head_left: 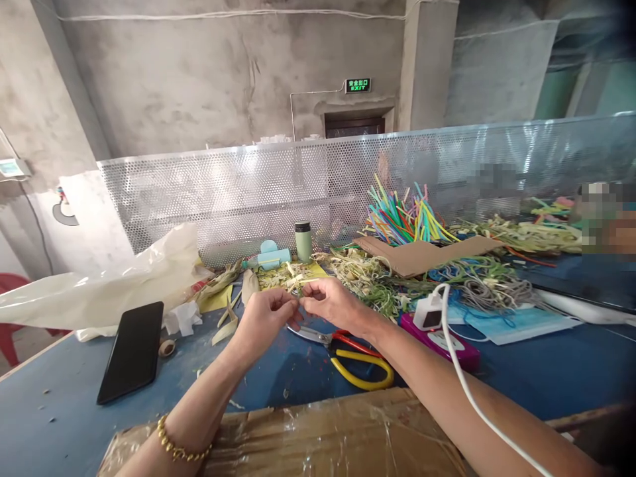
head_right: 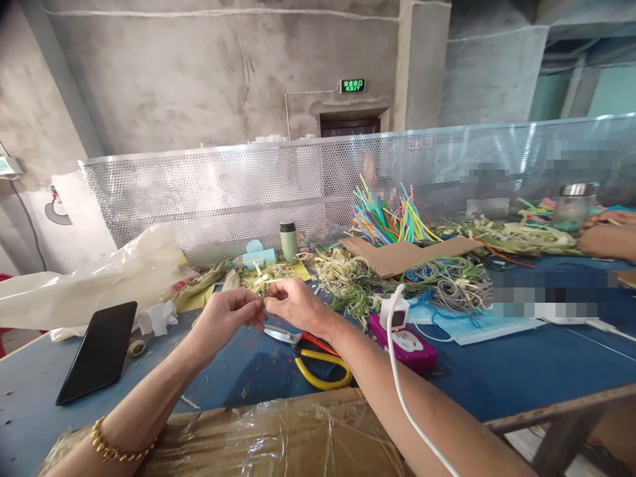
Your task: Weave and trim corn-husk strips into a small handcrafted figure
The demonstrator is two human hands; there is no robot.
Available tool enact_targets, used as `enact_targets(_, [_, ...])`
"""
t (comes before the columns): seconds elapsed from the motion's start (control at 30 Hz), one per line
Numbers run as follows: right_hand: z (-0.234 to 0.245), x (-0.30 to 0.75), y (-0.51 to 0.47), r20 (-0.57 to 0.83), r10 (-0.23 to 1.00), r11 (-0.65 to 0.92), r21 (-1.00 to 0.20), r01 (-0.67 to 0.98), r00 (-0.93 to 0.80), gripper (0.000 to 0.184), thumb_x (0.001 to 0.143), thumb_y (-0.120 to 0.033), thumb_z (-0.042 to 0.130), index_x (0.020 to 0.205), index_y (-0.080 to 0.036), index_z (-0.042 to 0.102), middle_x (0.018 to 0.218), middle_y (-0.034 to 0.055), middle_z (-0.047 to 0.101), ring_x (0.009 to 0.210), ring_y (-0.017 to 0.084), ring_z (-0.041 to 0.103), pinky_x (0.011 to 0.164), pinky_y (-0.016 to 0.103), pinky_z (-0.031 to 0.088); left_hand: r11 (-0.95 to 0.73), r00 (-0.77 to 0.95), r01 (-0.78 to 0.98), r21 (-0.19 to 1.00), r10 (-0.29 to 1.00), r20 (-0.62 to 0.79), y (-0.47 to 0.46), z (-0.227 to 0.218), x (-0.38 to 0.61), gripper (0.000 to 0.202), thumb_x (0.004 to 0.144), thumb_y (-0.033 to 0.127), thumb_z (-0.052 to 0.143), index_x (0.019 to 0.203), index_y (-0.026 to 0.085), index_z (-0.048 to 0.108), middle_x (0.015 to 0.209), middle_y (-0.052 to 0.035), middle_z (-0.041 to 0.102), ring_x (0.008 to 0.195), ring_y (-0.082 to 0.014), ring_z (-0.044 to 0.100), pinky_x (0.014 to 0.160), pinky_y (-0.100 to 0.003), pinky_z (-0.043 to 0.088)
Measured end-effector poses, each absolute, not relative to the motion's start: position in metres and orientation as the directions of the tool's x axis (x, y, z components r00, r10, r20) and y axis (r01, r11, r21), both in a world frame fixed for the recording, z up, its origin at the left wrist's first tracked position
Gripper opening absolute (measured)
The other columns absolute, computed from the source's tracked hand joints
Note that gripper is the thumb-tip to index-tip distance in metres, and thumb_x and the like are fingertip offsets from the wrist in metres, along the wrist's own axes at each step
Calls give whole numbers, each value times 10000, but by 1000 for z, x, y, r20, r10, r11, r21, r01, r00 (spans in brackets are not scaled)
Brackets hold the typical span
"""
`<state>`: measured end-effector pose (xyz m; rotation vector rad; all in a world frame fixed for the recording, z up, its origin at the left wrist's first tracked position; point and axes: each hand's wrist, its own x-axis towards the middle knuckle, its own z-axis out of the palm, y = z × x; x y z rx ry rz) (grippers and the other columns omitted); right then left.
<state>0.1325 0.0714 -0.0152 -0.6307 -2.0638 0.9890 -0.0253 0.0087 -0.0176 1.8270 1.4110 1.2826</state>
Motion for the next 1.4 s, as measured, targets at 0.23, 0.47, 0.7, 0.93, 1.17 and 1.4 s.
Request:
enact_targets(0.23, [-17, 132, 72, 350, 685, 510, -856, 79, -639, 137, 757, -207, 585, 651, -167, 509, 570, -32, 496, 538, 90, 439, 510, 241, 322, -200, -75, 908, 367, 787, 613, 3, -15, -27, 137, 760, 130, 479, 765, 186, 604, 651, -23, 639, 622, -163, 579, 578, -264, 353])
enact_targets(0.47, [-11, 133, 71, 415, 688, 490, -871, -41, -595, 179, 766, -258, 647, 662, -161, 538, 596, -33, 504, 578, 97, 461, 569, 252, 342, -323, -163, 693, 644, 800, 577, 3, -13, -32, 228, 742, 109, 430, 819, 179, 632, 776, -36, 699, 660, -150, 620, 612, -261, 420])
enact_targets(0.7, [-12, 132, 70, 431, 664, 489, -868, -81, -611, 227, 754, -286, 692, 607, -153, 582, 580, -42, 478, 578, 88, 392, 568, 253, 298, -406, -71, 511, 758, 858, 508, 3, -15, -28, 148, 768, 311, 595, 759, 165, 610, 632, -31, 663, 595, -151, 596, 588, -273, 444])
enact_targets(0.93, [-14, 135, 76, 428, 655, 537, -843, -14, -623, 260, 827, -313, 633, 624, -151, 639, 593, -9, 568, 584, 103, 475, 573, 258, 345, -415, -83, 428, 803, 867, 492, 8, -18, -35, 102, 754, 260, 592, 753, 161, 615, 613, -32, 668, 586, -158, 624, 616, -289, 490])
enact_targets(1.17, [-21, 131, 80, 426, 733, 446, -890, -98, -530, 133, 750, -272, 704, 764, -145, 667, 636, -5, 619, 564, 98, 517, 564, 250, 400, -395, -52, 428, 813, 887, 459, 7, -17, -30, 188, 771, 315, 606, 720, 147, 675, 646, -55, 687, 615, -160, 617, 611, -282, 468])
enact_targets(1.4, [-18, 132, 75, 447, 653, 564, -826, -1, -611, 145, 799, -225, 602, 678, -145, 588, 586, -29, 533, 538, 82, 450, 523, 236, 339, -391, -26, 438, 810, 895, 446, 9, -20, -33, 180, 763, 277, 591, 642, 157, 650, 593, -38, 662, 578, -148, 588, 604, -283, 445])
